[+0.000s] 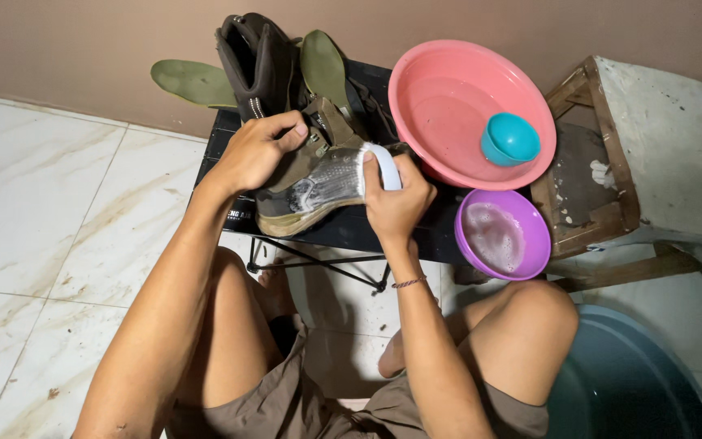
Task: The person scrubs a single hiking boot with a brush and soapy water. They repeatedly dip the brush into a purple bowl of soapy water and scrub the upper, toe, and side areas of the boot, generating foam.
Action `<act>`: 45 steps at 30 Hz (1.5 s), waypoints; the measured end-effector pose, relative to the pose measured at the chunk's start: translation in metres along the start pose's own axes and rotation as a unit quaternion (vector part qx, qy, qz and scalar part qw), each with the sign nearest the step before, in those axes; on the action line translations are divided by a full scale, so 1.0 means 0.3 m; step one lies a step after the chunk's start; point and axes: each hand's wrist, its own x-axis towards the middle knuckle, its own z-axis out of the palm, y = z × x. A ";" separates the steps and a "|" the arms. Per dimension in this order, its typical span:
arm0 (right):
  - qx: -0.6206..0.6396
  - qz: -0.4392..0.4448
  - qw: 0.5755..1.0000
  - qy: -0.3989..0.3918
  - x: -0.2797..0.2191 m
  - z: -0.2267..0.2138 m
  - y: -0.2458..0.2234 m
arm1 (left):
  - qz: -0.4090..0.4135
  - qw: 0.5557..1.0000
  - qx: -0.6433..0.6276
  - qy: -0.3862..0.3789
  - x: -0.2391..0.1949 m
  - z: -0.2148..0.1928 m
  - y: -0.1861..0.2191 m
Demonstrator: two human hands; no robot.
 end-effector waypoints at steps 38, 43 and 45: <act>0.086 0.001 0.994 -0.062 -0.265 0.076 -0.171 | 0.043 0.996 0.078 0.000 0.030 -0.001 -0.044; 0.041 -0.021 0.999 -0.028 -0.095 -0.018 0.011 | 0.064 0.993 0.101 0.002 0.020 -0.005 -0.023; 0.005 -0.037 0.999 0.035 -0.043 -0.036 0.050 | 0.045 0.992 0.116 -0.002 0.028 -0.002 -0.028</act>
